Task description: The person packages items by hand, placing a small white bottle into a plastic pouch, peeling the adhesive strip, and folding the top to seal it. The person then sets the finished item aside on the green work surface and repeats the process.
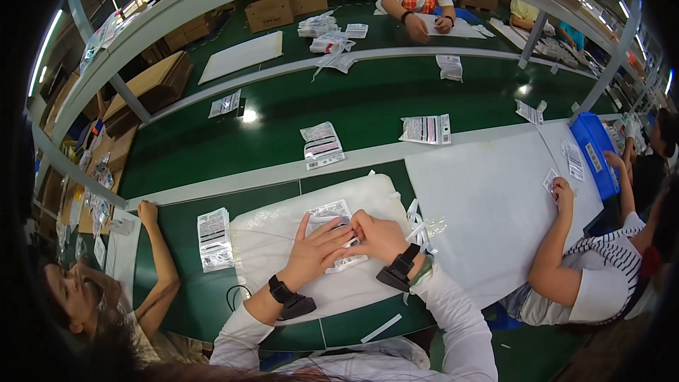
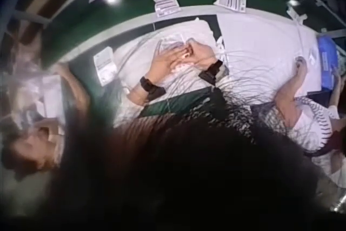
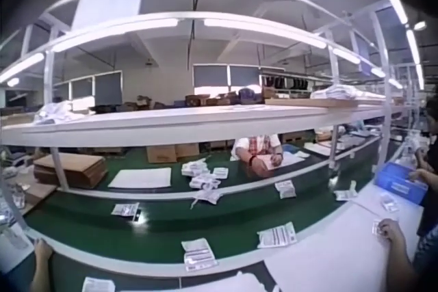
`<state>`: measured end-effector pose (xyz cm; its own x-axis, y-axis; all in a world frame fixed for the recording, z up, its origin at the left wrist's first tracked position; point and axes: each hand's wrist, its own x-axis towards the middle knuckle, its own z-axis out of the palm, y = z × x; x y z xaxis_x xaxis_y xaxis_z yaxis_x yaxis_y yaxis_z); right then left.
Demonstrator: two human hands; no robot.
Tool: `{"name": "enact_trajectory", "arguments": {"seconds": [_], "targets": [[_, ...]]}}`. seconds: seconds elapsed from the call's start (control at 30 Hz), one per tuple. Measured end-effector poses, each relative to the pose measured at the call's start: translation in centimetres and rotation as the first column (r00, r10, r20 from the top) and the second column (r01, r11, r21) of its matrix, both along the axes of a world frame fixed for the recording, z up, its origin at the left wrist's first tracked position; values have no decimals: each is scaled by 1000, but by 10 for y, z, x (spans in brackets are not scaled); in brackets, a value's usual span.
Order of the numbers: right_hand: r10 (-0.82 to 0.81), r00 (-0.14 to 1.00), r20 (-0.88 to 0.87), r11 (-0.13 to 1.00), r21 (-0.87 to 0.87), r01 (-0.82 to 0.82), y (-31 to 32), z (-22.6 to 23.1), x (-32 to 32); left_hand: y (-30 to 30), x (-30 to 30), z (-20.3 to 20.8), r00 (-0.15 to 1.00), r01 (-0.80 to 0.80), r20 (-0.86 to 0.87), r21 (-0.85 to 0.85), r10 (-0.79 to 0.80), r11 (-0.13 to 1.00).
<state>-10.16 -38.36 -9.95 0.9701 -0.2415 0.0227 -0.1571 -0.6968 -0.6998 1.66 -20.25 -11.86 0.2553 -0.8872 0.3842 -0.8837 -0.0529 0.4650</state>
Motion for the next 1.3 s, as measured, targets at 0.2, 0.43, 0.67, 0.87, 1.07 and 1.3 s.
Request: {"name": "enact_trajectory", "arguments": {"seconds": [0.2,0.43,0.67,0.87,1.07,1.3], "targets": [[46,998,-37,995,86,-42,-8,0,-9,0,-1,7,989,-21,150,28,17,999],[34,998,48,999,6,-34,-9,-4,-12,-11,-17,23,969,-125,222,47,112,991],[154,988,5,987,44,-154,3,-4,-17,-32,-28,42,811,-399,497,84,309,913],[155,987,41,988,-4,-155,7,-8,-18,-37,-27,28,802,-369,494,-36,337,929],[167,984,66,986,-13,-166,7,-9,-21,-39,-21,18,840,-417,436,137,324,898],[72,996,44,987,-150,-65,-27,17,-54,-30,-42,41,971,-240,90,261,224,935]]}}
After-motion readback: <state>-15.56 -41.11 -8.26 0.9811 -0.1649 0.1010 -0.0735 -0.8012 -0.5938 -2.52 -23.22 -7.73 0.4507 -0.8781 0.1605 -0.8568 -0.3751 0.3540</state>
